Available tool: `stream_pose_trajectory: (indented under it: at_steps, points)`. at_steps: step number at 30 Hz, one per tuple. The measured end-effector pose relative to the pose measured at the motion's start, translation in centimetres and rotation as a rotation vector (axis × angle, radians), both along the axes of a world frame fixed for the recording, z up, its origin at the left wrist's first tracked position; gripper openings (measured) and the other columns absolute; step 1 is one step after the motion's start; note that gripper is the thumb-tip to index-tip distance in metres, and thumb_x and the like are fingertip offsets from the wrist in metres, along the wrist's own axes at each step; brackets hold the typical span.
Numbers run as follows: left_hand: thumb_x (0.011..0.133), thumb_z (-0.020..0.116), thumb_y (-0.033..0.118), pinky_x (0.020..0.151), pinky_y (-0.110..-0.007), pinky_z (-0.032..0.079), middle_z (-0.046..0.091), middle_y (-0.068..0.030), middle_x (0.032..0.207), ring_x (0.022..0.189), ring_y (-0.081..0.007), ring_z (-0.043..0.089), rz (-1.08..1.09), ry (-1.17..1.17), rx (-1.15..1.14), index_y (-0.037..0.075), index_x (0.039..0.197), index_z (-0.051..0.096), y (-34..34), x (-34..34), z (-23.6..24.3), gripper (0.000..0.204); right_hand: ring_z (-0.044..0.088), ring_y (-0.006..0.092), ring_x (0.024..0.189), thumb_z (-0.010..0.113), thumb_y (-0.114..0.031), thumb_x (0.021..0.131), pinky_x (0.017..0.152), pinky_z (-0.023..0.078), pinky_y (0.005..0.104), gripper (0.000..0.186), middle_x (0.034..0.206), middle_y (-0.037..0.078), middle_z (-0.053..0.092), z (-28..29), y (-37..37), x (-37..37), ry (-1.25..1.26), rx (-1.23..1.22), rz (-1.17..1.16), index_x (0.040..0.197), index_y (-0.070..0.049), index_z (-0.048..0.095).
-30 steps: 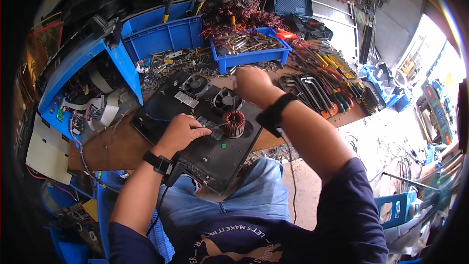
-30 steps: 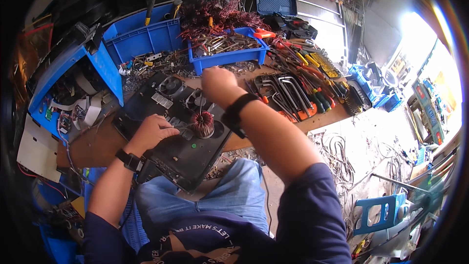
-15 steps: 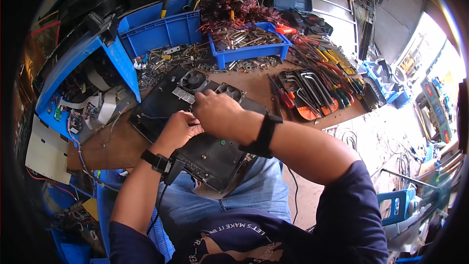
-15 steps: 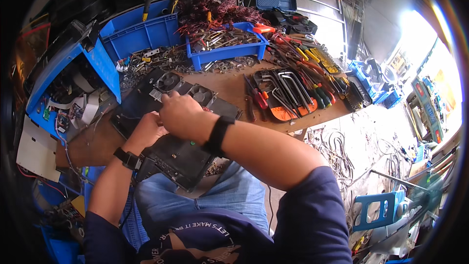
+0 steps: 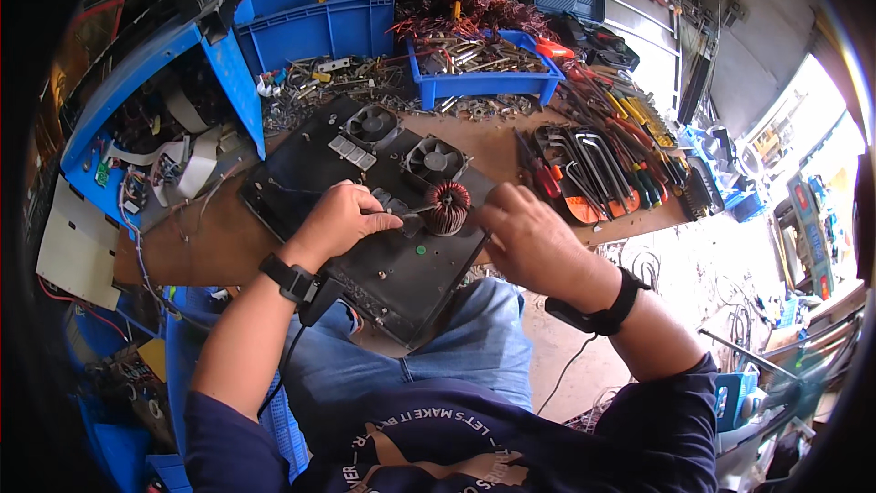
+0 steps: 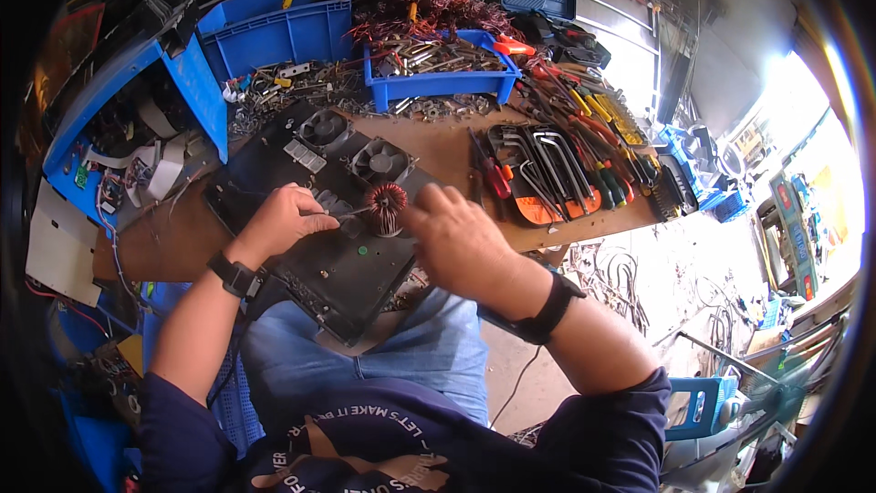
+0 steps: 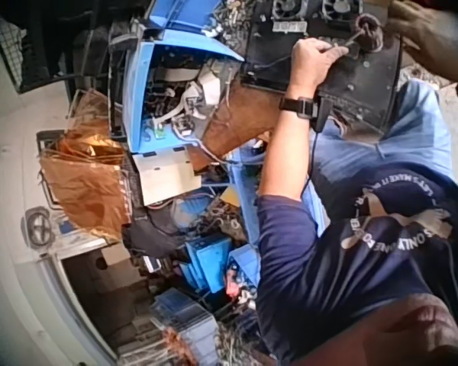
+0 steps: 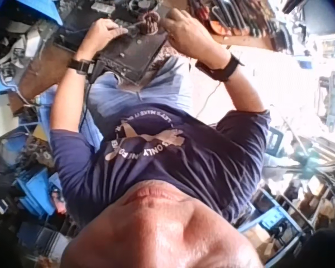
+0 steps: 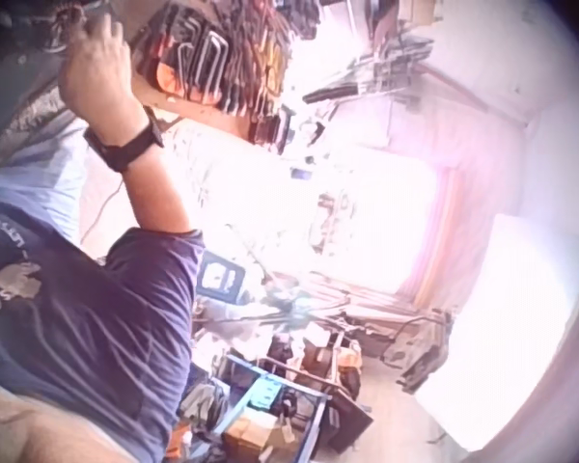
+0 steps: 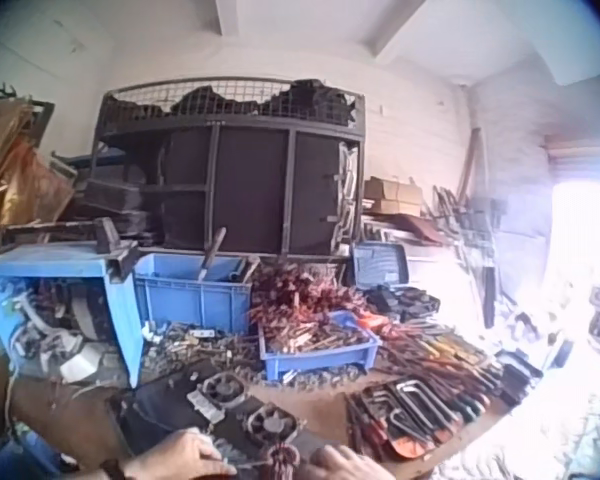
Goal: Repairing or assembling a complex electronic component board with fans and wiring.
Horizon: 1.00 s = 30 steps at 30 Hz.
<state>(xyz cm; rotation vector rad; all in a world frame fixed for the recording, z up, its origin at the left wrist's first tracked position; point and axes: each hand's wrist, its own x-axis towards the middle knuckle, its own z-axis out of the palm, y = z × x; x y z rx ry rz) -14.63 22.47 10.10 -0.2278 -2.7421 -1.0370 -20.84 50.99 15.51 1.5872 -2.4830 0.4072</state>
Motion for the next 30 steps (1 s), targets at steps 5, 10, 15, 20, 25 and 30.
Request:
stream_pose_trajectory:
  at_steps: [5,10,15,20,25,30]
  points:
    - [0.075,0.080,0.028,0.074,-0.038,0.045,0.063,-0.0093,0.070,0.074,-0.0264,0.056,0.075,-0.049,0.015,0.002,0.077,0.073,-0.3,0.5,-0.2,0.027,0.059,0.0317,0.094,0.060,-0.007,0.079,0.078,0.052,0.0416,0.023,0.097,0.012,0.056,0.2,-0.7,-4.6,0.195,0.080,-0.184,0.101,-0.008,0.064]
    - [0.073,0.082,0.033,0.067,-0.042,0.047,0.065,-0.0168,0.072,0.069,-0.0327,0.061,0.065,-0.007,-0.001,0.000,0.077,0.073,-0.2,0.2,-0.4,0.035,0.067,0.0335,0.094,0.060,-0.012,0.083,0.079,0.055,0.0414,0.015,0.101,0.017,0.066,0.7,-5.1,-8.6,0.074,0.075,-0.426,0.092,-0.004,0.068]
    - [0.075,0.081,0.028,0.073,-0.038,0.045,0.064,-0.0101,0.071,0.078,-0.0270,0.057,0.065,-0.062,0.008,0.000,0.076,0.072,0.1,0.1,-0.3,0.029,0.067,0.0335,0.102,0.060,-0.015,0.084,0.085,0.055,0.0399,0.022,0.109,0.020,0.068,1.0,-10.5,-9.9,-0.156,0.153,-0.454,0.097,-0.001,0.069]
    - [0.074,0.082,0.029,0.072,-0.038,0.045,0.064,-0.0113,0.073,0.077,-0.0264,0.058,0.062,-0.044,-0.024,0.000,0.077,0.072,0.1,0.1,0.1,0.031,0.066,0.0329,0.106,0.062,-0.014,0.082,0.088,0.054,0.0393,0.025,0.110,0.021,0.068,1.7,-13.6,-8.3,-0.290,0.174,-0.449,0.101,0.000,0.070]
    - [0.074,0.081,0.031,0.072,-0.039,0.046,0.065,-0.0137,0.074,0.077,-0.0292,0.059,0.064,-0.033,-0.018,0.001,0.078,0.073,0.2,0.0,0.2,0.031,0.065,0.0316,0.107,0.065,-0.015,0.079,0.089,0.054,0.0402,0.026,0.113,0.020,0.067,0.4,-15.6,-5.7,-0.131,0.269,-0.066,0.100,-0.002,0.072]
    - [0.077,0.079,0.028,0.072,-0.040,0.047,0.065,-0.0151,0.074,0.077,-0.0305,0.060,-0.061,0.139,0.036,0.003,0.083,0.075,-1.1,0.2,-1.6,0.026,0.066,0.0322,0.094,0.066,-0.017,0.079,0.076,0.056,0.0403,0.018,0.106,0.015,0.061,0.9,-13.0,-1.0,-0.043,0.251,0.088,0.096,-0.010,0.070]
